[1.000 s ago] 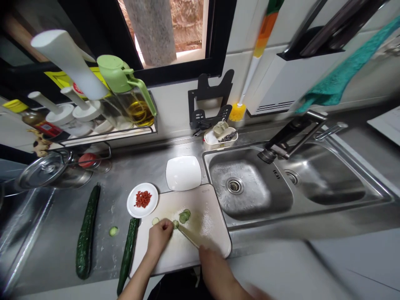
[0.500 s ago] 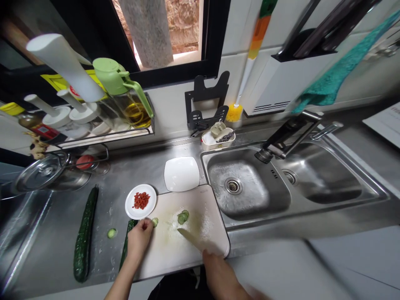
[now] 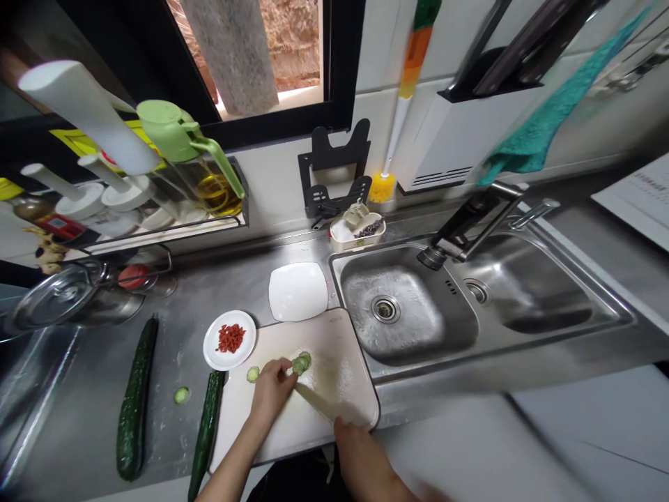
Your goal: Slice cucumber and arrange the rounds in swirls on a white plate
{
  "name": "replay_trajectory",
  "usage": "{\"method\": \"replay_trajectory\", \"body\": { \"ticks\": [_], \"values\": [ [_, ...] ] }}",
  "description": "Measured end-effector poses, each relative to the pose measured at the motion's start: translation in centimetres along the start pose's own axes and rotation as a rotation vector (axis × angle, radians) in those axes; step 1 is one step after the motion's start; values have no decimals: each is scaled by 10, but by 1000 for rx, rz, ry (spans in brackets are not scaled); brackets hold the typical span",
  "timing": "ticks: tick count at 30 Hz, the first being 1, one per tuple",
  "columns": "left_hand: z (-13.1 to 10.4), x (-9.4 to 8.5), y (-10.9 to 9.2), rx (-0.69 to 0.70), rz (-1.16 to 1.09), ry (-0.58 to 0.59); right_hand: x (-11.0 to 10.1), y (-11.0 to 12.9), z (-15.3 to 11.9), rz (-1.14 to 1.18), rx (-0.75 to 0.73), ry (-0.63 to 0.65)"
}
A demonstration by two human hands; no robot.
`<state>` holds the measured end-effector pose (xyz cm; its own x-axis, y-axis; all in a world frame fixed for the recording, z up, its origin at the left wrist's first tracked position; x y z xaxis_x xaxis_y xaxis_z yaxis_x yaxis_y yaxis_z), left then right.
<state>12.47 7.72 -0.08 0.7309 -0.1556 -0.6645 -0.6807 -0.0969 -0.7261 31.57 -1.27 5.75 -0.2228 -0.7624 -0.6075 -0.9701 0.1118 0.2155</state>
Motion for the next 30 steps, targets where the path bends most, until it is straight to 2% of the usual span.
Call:
{"method": "replay_trajectory", "body": {
  "ticks": [3,9,16,21,26,30],
  "values": [
    [1,6,-1,-33,1,9,1,-1,0,27,-1,-12],
    [3,6,-2,-31,-18,4,-8,4,-3,19,20,11],
    [1,8,-6,-52,-139,38,-7,2,-3,37,30,-10],
    [-3,4,5,-113,-176,3,-5,1,-1,14,10,-20],
    [-9,-7,21,-220,-93,-7,-12,1,-2,-2,-18,12],
    [-13,-11,25,-255,-83,2,-17,6,-5,-37,-66,34]
  ]
}}
Point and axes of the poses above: each hand's wrist, its own z-axis towards the middle knuckle, its own x-axis out of the palm, y = z × x, the point moved 3 cm from there along z, towards the middle knuckle, and after that the axes turned 5 degrees about x, right-handed, at the moved point
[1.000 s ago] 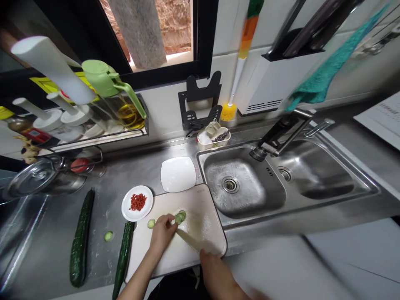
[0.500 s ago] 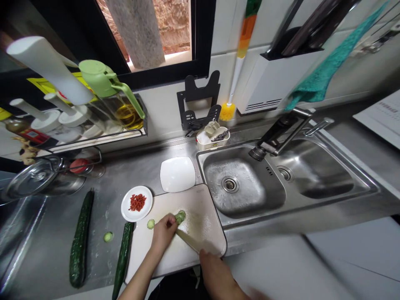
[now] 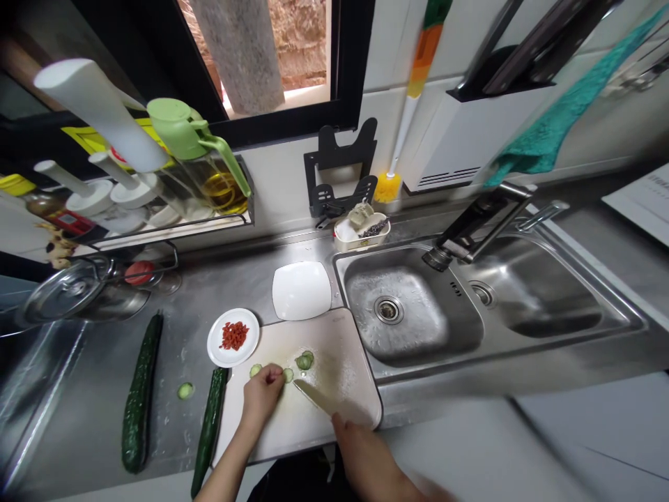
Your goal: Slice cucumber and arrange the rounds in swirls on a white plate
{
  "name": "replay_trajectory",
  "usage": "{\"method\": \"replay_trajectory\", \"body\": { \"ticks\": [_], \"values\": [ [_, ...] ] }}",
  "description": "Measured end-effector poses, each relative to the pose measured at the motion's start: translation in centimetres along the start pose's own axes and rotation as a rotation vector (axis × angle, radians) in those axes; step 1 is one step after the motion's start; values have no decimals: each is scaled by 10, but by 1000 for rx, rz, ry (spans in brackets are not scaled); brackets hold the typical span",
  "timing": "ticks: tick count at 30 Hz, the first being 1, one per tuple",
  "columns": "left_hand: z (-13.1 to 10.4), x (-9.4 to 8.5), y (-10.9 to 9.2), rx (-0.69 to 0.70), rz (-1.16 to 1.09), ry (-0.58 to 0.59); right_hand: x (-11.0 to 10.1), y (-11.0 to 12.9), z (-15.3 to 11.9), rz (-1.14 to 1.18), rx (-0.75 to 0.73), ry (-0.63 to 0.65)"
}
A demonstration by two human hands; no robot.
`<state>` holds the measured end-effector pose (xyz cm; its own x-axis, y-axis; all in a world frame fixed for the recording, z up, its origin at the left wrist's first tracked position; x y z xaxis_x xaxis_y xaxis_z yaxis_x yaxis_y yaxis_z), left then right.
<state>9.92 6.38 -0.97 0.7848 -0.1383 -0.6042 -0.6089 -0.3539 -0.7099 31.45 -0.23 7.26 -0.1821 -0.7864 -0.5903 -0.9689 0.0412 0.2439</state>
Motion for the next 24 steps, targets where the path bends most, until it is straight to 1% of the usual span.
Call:
{"method": "replay_trajectory", "body": {
  "ticks": [6,12,16,24],
  "values": [
    [-1,0,-2,2,8,-14,-8,19,3,-77,25,-47],
    [-2,-2,-7,31,78,-26,-12,33,9,-74,16,-79],
    [-1,-3,-8,46,86,-27,-14,37,9,-72,26,-42],
    [1,-3,-6,28,100,-13,-19,41,9,-82,49,-2]
  ]
}}
Point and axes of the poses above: each hand's wrist, its own z-axis towards the middle knuckle, its own x-axis out of the palm, y = z × x, the point moved 3 cm from there along z, towards the middle knuckle, and after that the axes turned 5 degrees about x, right-handed, at the moved point
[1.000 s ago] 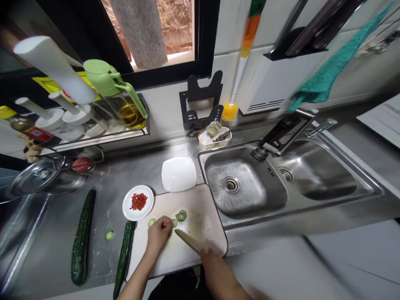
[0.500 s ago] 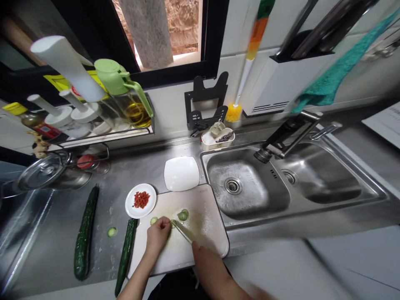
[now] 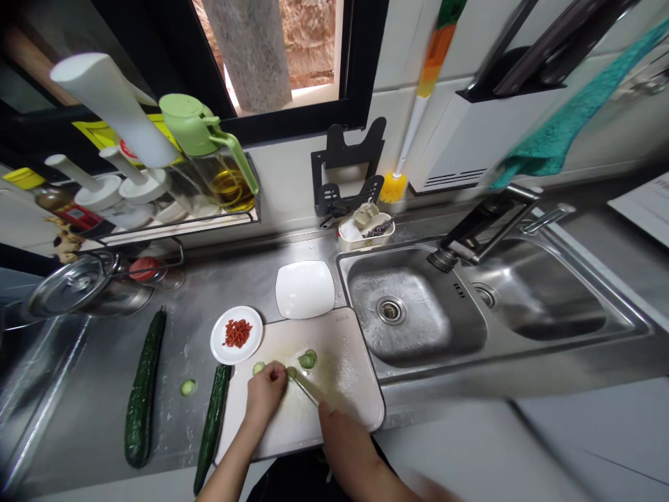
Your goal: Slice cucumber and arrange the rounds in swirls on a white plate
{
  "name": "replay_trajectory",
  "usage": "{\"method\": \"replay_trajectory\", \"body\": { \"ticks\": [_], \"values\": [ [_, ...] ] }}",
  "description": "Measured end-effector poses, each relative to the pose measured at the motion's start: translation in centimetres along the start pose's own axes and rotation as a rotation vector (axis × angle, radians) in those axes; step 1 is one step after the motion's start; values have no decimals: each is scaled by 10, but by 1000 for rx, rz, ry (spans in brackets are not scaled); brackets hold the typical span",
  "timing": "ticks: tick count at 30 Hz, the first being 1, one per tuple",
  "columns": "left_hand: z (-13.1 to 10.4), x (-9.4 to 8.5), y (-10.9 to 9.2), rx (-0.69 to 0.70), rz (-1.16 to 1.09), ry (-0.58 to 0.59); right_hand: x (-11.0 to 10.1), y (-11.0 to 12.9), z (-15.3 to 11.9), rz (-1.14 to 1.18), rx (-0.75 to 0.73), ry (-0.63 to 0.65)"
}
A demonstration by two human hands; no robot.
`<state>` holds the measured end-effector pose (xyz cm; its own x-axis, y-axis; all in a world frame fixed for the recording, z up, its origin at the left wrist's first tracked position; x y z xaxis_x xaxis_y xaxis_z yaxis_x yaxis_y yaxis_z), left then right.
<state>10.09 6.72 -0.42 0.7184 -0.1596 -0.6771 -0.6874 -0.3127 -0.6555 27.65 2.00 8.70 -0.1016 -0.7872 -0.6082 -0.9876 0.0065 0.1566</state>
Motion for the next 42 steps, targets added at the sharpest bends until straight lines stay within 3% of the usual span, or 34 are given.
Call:
{"method": "replay_trajectory", "body": {
  "ticks": [9,18,28,32,38,42],
  "values": [
    [1,0,0,-15,5,11,7,-2,4,28,-13,-53],
    [-1,1,3,-23,-37,12,24,-24,1,63,2,-81],
    [-3,-41,37,-149,-32,-173,24,-28,3,93,12,-80],
    [1,-47,48,-170,9,-196,24,-29,2,118,21,-58],
    [2,-45,48,-128,68,-230,22,-28,2,122,15,-51],
    [6,-37,30,45,77,-255,24,-28,2,102,8,-59]
  ]
}}
Point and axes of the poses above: each hand's wrist, its own z-axis towards the middle knuckle, its own x-axis out of the palm, y = z × x, the point moved 3 cm from there along z, towards the middle knuckle, and after that the axes turned 5 degrees about x, right-handed, at the moved point
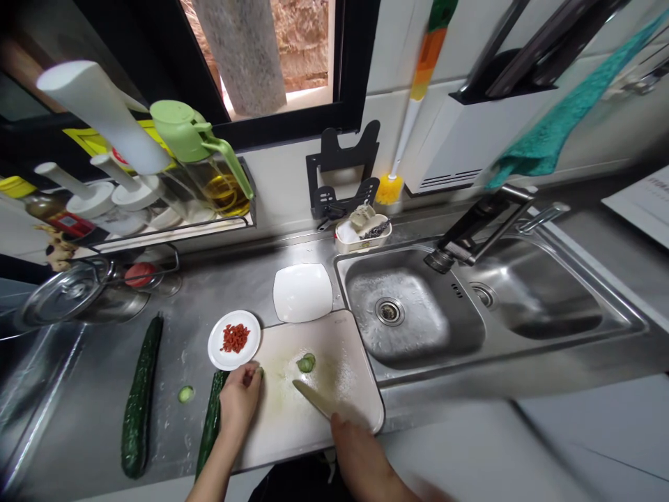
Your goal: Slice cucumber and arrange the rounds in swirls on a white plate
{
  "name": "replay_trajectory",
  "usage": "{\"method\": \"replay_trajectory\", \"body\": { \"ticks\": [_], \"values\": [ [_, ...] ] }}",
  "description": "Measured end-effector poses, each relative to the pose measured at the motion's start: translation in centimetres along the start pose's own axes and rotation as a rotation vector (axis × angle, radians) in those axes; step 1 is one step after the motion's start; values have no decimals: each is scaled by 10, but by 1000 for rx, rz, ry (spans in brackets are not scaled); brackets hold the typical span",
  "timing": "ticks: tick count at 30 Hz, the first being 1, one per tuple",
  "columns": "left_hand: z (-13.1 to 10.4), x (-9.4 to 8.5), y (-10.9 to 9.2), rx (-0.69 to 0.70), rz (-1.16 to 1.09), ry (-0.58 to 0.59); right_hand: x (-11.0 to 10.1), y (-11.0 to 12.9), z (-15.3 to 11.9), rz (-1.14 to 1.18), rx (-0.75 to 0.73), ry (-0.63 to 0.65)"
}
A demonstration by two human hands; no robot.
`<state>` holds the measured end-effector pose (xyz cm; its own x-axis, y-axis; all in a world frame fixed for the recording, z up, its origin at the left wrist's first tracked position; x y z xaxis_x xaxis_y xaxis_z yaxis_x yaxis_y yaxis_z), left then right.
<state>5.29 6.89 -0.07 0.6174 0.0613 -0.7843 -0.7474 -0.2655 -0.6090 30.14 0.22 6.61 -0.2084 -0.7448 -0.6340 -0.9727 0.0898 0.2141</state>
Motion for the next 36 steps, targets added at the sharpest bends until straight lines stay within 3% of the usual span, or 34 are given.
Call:
{"method": "replay_trajectory", "body": {
  "ticks": [5,11,16,22,26,32,36],
  "values": [
    [5,27,-42,246,-170,233,1,-1,-2,-10,-12,-16],
    [13,44,-70,315,-155,415,1,-5,-5,-42,4,-2],
    [15,42,-75,313,-43,437,-2,-6,-7,-50,21,13],
    [13,38,-74,322,-138,408,-2,-9,-5,-4,30,-26],
    [13,39,-67,246,-310,388,2,-11,-4,17,19,-30],
    [9,45,-55,-105,-643,495,1,-11,-3,1,11,-30],
    [4,48,-47,-233,-729,507,-5,-7,-5,3,33,16]
  ]
}}
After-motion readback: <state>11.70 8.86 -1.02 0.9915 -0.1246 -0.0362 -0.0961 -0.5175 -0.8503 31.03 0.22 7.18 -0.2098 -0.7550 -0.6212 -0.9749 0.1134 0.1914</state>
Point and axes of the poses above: each hand's wrist, its own z-axis towards the middle knuckle, its own x-axis out of the palm, y = z × x, the point moved 3 cm from there along z, towards the middle knuckle, and after that the axes turned 5 degrees about x, right-handed, at the moved point
